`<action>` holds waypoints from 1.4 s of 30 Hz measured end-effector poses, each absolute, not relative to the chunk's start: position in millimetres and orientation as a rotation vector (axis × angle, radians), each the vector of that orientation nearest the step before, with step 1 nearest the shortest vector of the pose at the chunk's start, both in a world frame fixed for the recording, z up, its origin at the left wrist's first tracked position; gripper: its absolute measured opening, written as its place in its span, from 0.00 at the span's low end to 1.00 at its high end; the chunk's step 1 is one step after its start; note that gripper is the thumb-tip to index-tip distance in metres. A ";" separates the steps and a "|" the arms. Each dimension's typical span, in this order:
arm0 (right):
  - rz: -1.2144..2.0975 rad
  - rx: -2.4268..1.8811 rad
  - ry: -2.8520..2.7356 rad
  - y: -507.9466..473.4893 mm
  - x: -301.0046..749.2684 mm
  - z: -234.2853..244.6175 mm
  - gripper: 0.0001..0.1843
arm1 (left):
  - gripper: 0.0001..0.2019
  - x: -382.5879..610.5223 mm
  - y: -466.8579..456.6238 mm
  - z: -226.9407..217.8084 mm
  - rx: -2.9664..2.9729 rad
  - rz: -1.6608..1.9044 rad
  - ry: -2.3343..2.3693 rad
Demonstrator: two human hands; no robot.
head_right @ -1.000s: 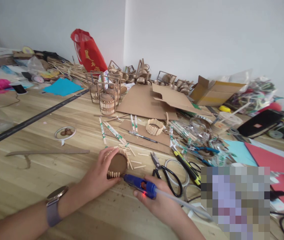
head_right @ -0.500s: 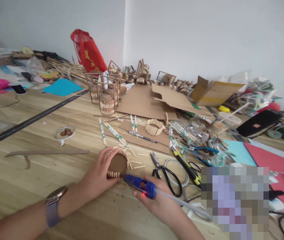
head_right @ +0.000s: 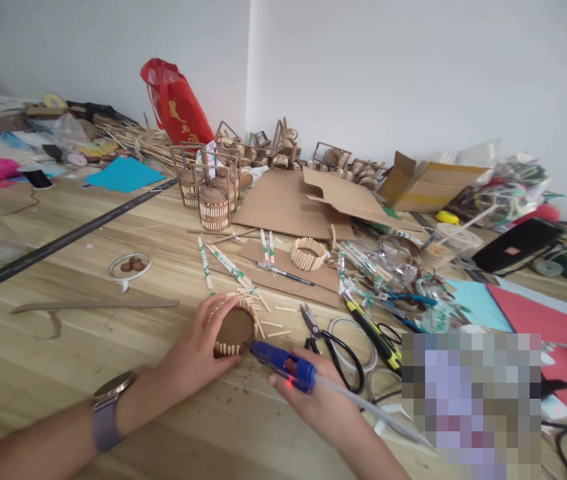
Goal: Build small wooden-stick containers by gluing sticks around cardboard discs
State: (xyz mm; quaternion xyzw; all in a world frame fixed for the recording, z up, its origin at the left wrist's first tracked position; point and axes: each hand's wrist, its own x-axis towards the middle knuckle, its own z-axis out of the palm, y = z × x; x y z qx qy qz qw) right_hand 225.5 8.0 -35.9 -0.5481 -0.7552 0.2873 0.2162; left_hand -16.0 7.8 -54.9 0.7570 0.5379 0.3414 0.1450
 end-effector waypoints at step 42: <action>0.683 -1.448 -2.191 6.0 227.1 -38.3 0.14 | 0.47 -16.7 7.2 -54.0 2.170 0.975 1.549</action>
